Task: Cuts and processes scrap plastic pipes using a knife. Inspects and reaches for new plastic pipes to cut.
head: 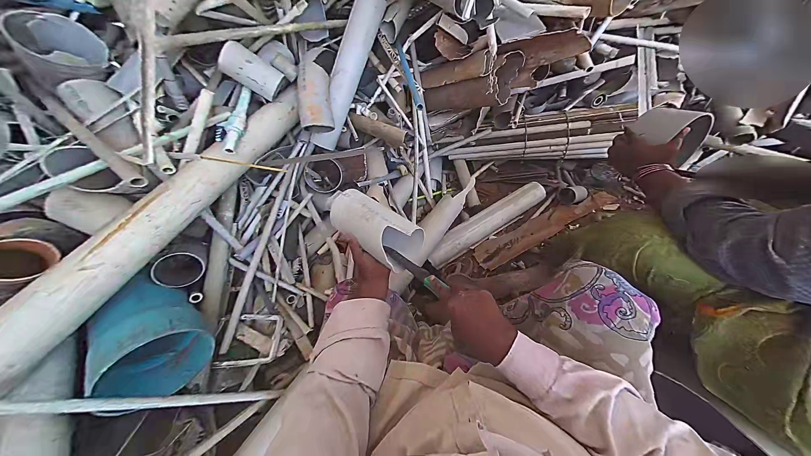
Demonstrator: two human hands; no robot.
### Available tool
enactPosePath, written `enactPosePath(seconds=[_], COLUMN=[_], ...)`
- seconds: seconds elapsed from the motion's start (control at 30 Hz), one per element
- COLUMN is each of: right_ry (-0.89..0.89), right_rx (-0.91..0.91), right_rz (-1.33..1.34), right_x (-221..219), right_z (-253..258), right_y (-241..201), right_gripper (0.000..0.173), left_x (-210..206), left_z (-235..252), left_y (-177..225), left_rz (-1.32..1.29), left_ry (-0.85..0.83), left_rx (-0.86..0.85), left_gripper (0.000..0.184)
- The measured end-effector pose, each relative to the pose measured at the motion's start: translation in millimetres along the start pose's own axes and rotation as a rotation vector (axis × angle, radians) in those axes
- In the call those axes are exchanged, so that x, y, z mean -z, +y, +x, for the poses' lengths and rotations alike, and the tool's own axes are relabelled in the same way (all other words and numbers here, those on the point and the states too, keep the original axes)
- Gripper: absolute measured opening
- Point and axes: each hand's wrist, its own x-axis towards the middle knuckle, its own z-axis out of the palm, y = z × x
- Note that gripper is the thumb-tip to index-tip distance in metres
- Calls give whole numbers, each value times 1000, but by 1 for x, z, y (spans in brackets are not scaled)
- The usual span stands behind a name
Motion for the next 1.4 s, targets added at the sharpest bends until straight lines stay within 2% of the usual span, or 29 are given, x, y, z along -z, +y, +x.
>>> enactPosePath(seconds=[0.13, 0.33, 0.43, 0.6, 0.7, 0.8, 0.87, 1.0, 1.13, 1.2, 1.3, 1.4], right_ry=[-5, -65, -69, 21, -21, -51, -48, 13, -35, -51, -62, -100], right_rx=[-52, -58, -69, -74, -79, -110, -129, -92, -111, -105, -81, -105], right_rz=[-25, -95, -121, -69, -37, -39, -43, -7, -41, -79, -124, -133], right_x=[-8, 22, 22, 1, 1, 17, 28, 28, 10, 19, 34, 32], right_z=[17, -24, -25, 3, 8, -12, -23, -18, 0, -13, -38, -34], right_y=[0, -7, -12, -13, -7, 2, 10, 9, -4, -10, -14, -21], right_gripper=[63, 68, 68, 66, 66, 68, 65, 66, 70, 69, 68, 72], left_x=[-6, -5, 3, -4, -6, 1, 1, 9, 1, 1, 5, 5], left_z=[-11, 12, 12, -5, -1, 11, 13, 4, 1, 5, 13, 14], left_y=[-13, 0, 3, -7, -12, -9, -4, -5, -9, -7, 1, 5], left_rz=[-73, -98, -79, -15, -115, -180, -159, -140, -187, -221, -196, -176], left_ry=[32, 126, 39, -4, 66, 141, 111, -127, -73, -51, -26, -12], left_rx=[118, 32, 14, 38, 112, 172, 153, 85, 124, 147, 98, 98], left_gripper=[62, 69, 71, 64, 56, 50, 50, 58, 52, 59, 62, 62])
